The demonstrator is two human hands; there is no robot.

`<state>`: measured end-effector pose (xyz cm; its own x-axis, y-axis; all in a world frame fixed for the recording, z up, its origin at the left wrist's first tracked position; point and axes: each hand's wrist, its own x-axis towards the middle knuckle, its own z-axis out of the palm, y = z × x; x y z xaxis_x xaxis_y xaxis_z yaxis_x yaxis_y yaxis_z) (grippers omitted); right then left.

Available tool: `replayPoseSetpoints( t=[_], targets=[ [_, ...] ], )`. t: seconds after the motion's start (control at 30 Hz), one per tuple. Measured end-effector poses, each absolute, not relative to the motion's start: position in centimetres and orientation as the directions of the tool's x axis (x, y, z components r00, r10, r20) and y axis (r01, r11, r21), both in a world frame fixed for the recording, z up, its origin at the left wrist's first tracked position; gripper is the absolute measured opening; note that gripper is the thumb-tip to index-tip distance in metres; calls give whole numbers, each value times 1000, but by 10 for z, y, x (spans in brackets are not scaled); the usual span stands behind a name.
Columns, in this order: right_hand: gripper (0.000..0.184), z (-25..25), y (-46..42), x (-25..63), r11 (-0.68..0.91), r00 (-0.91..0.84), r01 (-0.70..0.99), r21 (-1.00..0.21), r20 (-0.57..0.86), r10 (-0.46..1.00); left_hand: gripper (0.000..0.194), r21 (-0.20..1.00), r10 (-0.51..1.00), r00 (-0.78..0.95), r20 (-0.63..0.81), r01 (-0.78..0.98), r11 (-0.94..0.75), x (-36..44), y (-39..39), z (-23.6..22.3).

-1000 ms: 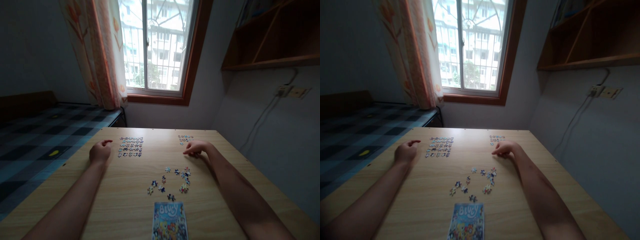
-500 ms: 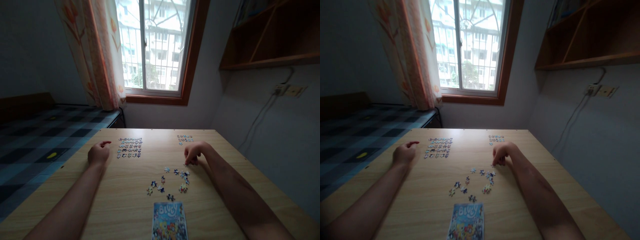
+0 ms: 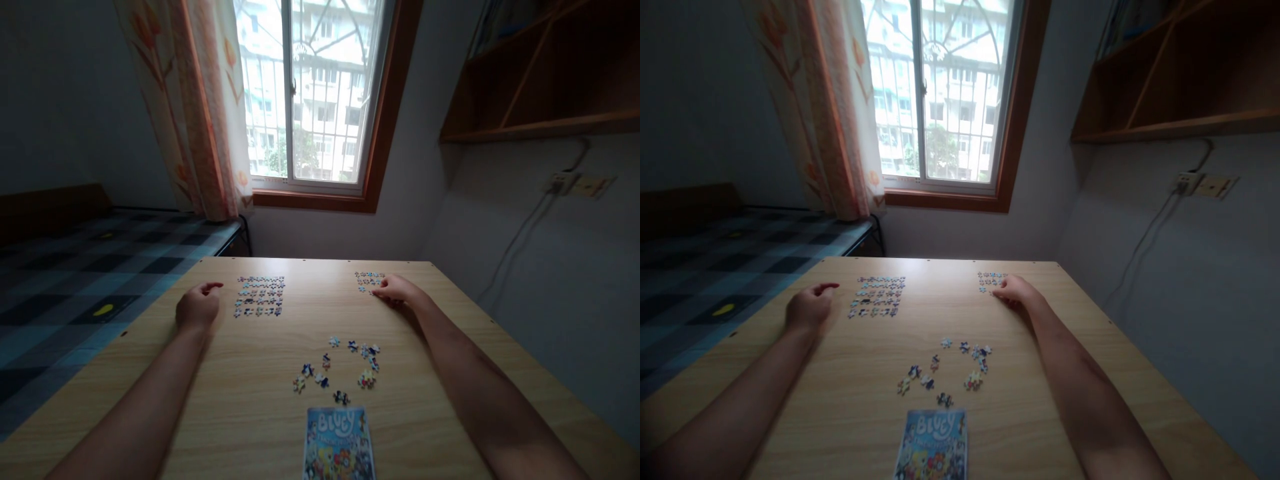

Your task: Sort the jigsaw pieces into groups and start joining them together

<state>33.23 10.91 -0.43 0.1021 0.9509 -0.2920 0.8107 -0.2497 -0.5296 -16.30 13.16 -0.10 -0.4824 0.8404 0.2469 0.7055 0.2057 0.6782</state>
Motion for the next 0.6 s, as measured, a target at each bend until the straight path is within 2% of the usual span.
replayPoseSetpoints(
  t=[0.17, 0.6],
  targets=[
    [38, -18, 115, 332, -251, 152, 772, -584, -214, 965, 35, 674, 843, -481, 239, 708, 213, -163, 132, -1],
    [38, -20, 114, 331, -233, 183, 774, -588, -144, 972, 36, 677, 846, -476, 241, 706, 205, -163, 131, 0]
  ],
)
